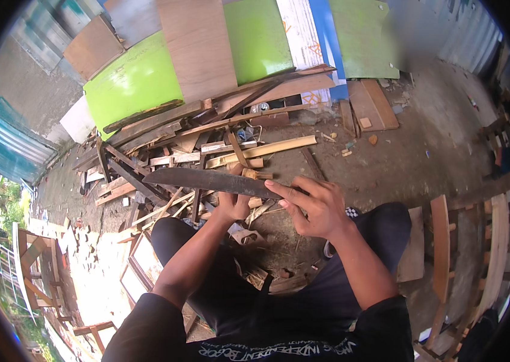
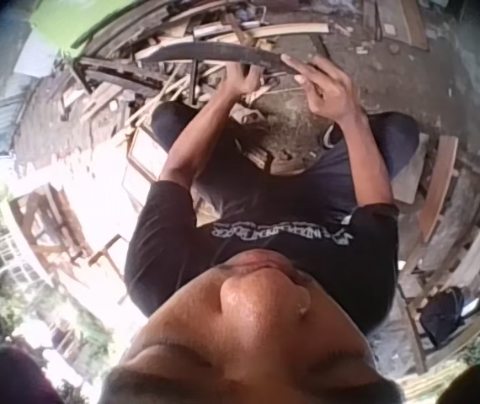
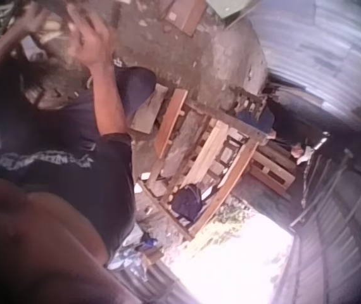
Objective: The person sits on the ground and assembles a small wooden frame by fitting pieces together and using a metal file to smooth edges. They handle several wooden pieces and a metal file, then place the assembled frame on the ground.
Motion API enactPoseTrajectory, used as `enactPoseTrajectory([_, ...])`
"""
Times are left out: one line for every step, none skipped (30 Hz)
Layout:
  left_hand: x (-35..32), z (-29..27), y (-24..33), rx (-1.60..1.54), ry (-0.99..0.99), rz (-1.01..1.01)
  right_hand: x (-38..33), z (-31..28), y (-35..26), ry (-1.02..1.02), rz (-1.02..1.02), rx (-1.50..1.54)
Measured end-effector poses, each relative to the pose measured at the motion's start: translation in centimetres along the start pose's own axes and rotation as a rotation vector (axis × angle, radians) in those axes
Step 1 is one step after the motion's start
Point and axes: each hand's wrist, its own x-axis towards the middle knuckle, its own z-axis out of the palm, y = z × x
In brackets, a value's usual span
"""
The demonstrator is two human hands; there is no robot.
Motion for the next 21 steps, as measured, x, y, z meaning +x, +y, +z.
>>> enactPoseTrajectory([-0.2,0.4,-0.4,-0.032,0.026,-0.002,0.0,-0.1,0.1,-0.005,0.002,-0.019])
enactPoseTrajectory([-0.4,0.8,-0.7,-0.065,0.052,-0.004,0.1,-0.4,0.1,-0.014,0.013,-0.025])
enactPoseTrajectory([-0.6,1.0,-0.6,-0.090,0.062,-0.022,0.0,-0.5,0.1,-0.022,0.032,-0.028])
enactPoseTrajectory([-0.7,1.2,-0.6,-0.115,0.075,-0.037,-0.1,-0.6,0.1,-0.031,0.050,-0.031])
enactPoseTrajectory([-0.7,1.3,-0.5,-0.133,0.077,-0.062,-0.2,-0.6,0.2,-0.027,0.045,-0.043])
enactPoseTrajectory([-0.6,1.3,-0.4,-0.149,0.078,-0.085,-0.2,-0.6,0.2,-0.019,0.039,-0.055])
enactPoseTrajectory([-0.6,1.4,-0.3,-0.166,0.086,-0.091,-0.2,-0.6,0.3,-0.011,0.033,-0.066])
enactPoseTrajectory([-0.7,1.6,-0.3,-0.183,0.093,-0.098,-0.3,-0.6,0.4,-0.005,0.025,-0.073])
enactPoseTrajectory([-0.9,1.7,-0.3,-0.186,0.097,-0.097,-0.4,-0.5,0.5,-0.002,0.016,-0.080])
enactPoseTrajectory([-1.0,1.7,-0.4,-0.188,0.099,-0.093,-0.4,-0.5,0.6,0.002,0.007,-0.086])
enactPoseTrajectory([-1.1,1.7,-0.4,-0.177,0.095,-0.081,-0.5,-0.5,0.6,0.001,0.006,-0.094])
enactPoseTrajectory([-1.3,1.8,-0.3,-0.168,0.091,-0.070,-0.6,-0.7,0.6,-0.003,0.006,-0.105])
enactPoseTrajectory([-1.4,1.8,-0.4,-0.156,0.085,-0.057,-0.7,-0.8,0.5,-0.007,0.007,-0.116])
enactPoseTrajectory([-1.5,1.8,-0.4,-0.143,0.078,-0.043,-0.6,-0.9,0.3,-0.011,0.003,-0.111])
enactPoseTrajectory([-1.4,1.8,-0.1,-0.127,0.075,-0.038,-0.6,-1.2,0.1,-0.017,-0.001,-0.107])
enactPoseTrajectory([-1.3,1.7,0.2,-0.110,0.070,-0.032,-0.7,-1.3,0.1,-0.023,-0.004,-0.102])
enactPoseTrajectory([-1.3,1.5,0.6,-0.089,0.069,-0.033,-0.8,-1.3,0.1,-0.016,-0.010,-0.116])
enactPoseTrajectory([-1.0,1.3,1.4,-0.070,0.065,-0.035,-1.0,-1.3,0.2,-0.009,-0.013,-0.131])
enactPoseTrajectory([-0.9,0.9,2.1,-0.159,0.057,0.049,-1.4,-1.3,0.4,-0.002,-0.014,-0.144])
enactPoseTrajectory([-0.8,0.4,2.8,-0.247,0.050,0.133,-1.7,-1.8,2.1,0.037,0.173,-0.238])
enactPoseTrajectory([-0.6,-0.3,3.6,-0.331,0.029,0.216,-2.1,-2.8,4.6,0.085,0.369,-0.325])
